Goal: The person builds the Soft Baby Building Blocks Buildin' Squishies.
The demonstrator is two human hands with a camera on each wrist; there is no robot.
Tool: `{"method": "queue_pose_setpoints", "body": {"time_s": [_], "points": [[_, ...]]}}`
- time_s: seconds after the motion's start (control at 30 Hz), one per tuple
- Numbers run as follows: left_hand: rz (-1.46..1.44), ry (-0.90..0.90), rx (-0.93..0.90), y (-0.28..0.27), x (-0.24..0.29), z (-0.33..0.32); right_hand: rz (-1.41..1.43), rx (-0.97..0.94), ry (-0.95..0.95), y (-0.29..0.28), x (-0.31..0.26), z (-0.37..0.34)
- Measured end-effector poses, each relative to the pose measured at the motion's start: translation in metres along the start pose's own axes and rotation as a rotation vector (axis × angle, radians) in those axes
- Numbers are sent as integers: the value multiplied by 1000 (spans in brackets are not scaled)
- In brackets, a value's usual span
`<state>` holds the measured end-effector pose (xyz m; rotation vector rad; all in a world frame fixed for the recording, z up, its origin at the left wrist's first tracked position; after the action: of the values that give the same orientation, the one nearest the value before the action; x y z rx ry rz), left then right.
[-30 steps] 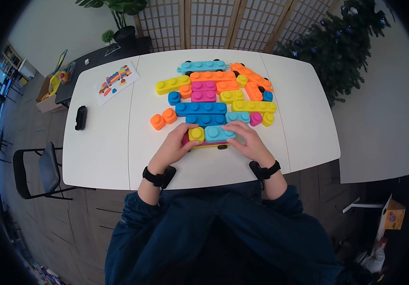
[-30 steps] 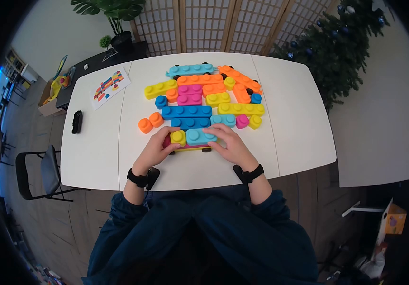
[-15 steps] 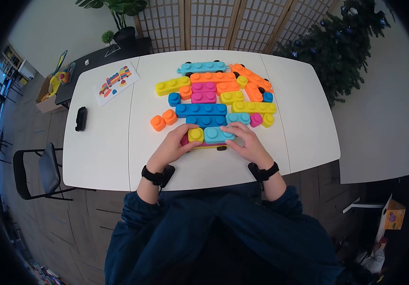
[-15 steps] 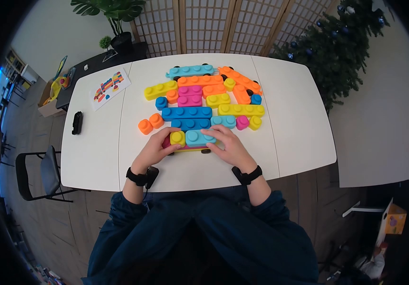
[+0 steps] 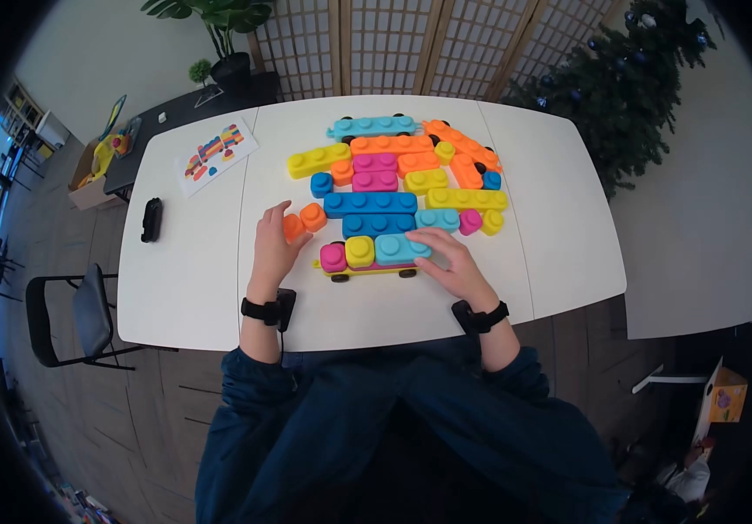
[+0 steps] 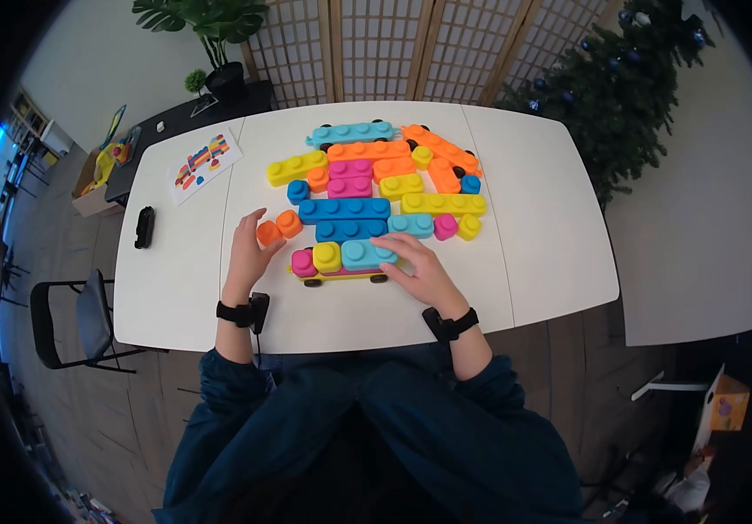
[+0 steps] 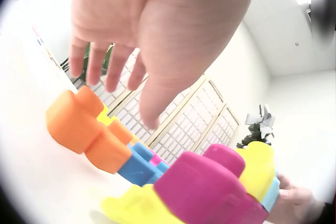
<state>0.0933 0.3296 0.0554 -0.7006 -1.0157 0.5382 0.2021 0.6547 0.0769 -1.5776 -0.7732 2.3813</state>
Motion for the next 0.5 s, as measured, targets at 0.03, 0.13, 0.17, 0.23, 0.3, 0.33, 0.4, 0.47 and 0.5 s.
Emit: {"method": "queue_pose_setpoints", "body": {"time_s": [0.03,0.13,0.17,0.23,0.3,0.33,0.4,0.47,0.5], "points": [[-11,-42,-45,2,-7,-1,7,-3,5,0,0,0],[-32,-163,-125,9,-22,0,19,9,2,2,0,1],[-44,-242,-159,9,-24,2,19,9,2,2,0,1],[-38,-246,-169,1,-22,5,13,12,14,2,0,1],[-33,-250,-176,-10,-14,7,-10,12,8,2,1,0],[-121,-184,-110,-17,-2,8,-34,13,2,2,1,0],[-209,-116,-46,-32,25,12,33,24,74,3,0,-1],[-316,109,-116,-41,57,14,101,33,148,6,2,-2],[-316,108,-117,-42,70,15,110,62,130,8,5,-2]]}}
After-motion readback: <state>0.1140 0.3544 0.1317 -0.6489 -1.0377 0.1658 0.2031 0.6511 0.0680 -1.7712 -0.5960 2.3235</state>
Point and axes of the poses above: each hand's wrist, its own z-axis towards the middle knuckle, its own y-axis out of the palm, x = y × z, the point moved 1 cm from there along z, towards the middle knuckle, and after that the axes turned 6 degrees about -x, right-handed, at the moved point
